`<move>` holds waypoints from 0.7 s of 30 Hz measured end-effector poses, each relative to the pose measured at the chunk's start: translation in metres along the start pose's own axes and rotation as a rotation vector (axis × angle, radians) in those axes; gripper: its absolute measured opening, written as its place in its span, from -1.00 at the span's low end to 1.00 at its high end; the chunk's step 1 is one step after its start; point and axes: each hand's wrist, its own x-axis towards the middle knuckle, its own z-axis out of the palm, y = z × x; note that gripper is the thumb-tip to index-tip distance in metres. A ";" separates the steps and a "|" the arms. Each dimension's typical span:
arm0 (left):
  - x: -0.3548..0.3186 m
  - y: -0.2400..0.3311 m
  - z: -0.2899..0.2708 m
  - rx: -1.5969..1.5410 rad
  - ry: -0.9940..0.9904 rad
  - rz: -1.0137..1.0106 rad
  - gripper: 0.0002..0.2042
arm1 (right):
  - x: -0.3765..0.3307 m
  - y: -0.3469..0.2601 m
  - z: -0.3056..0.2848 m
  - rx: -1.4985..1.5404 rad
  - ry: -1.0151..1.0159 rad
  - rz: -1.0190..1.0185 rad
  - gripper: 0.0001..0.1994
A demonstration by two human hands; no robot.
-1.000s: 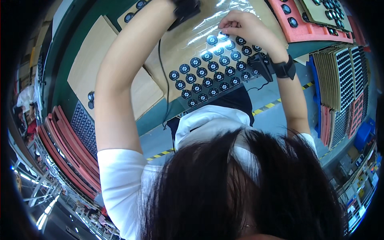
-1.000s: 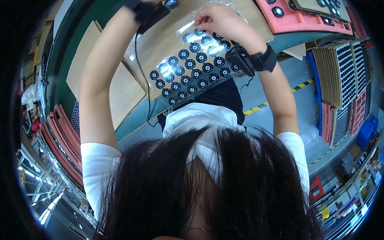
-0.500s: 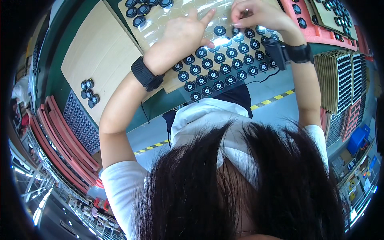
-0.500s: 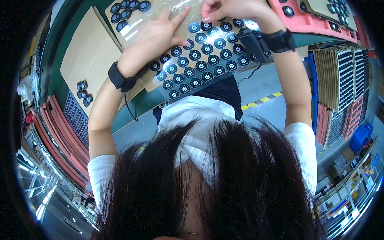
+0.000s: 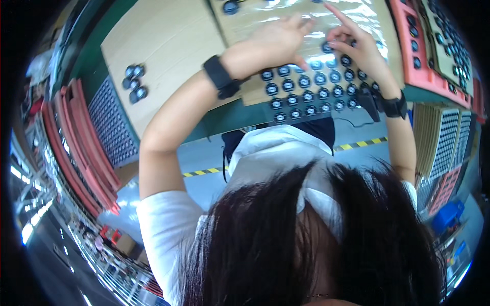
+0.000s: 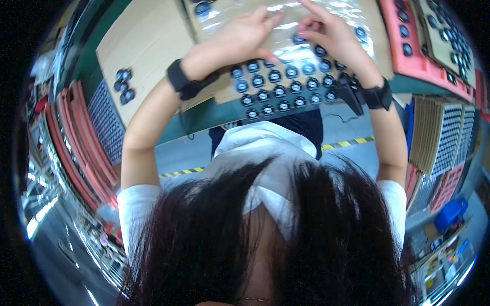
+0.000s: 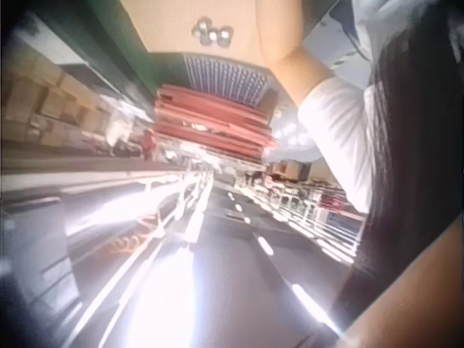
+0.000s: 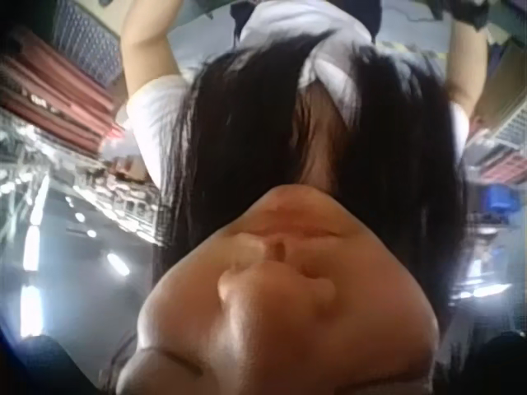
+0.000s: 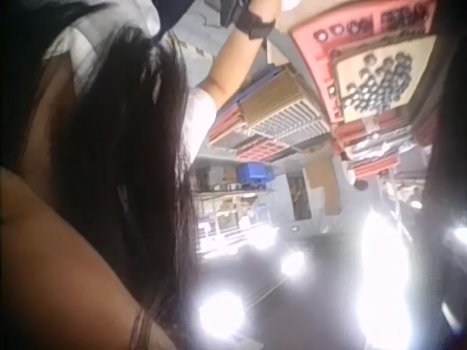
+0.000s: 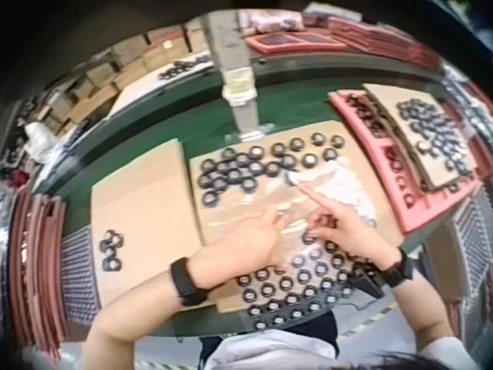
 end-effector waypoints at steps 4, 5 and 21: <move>0.003 0.002 0.003 0.028 -0.046 -0.044 -0.13 | 0.003 -0.003 -0.014 0.079 -0.155 0.010 -0.29; -0.002 0.000 0.001 0.025 -0.006 -0.041 -0.16 | 0.003 -0.011 -0.018 0.121 -0.142 -0.004 -0.28; -0.230 -0.112 -0.120 0.201 0.154 -0.894 -0.54 | -0.007 -0.060 0.008 0.191 0.059 -0.198 -0.27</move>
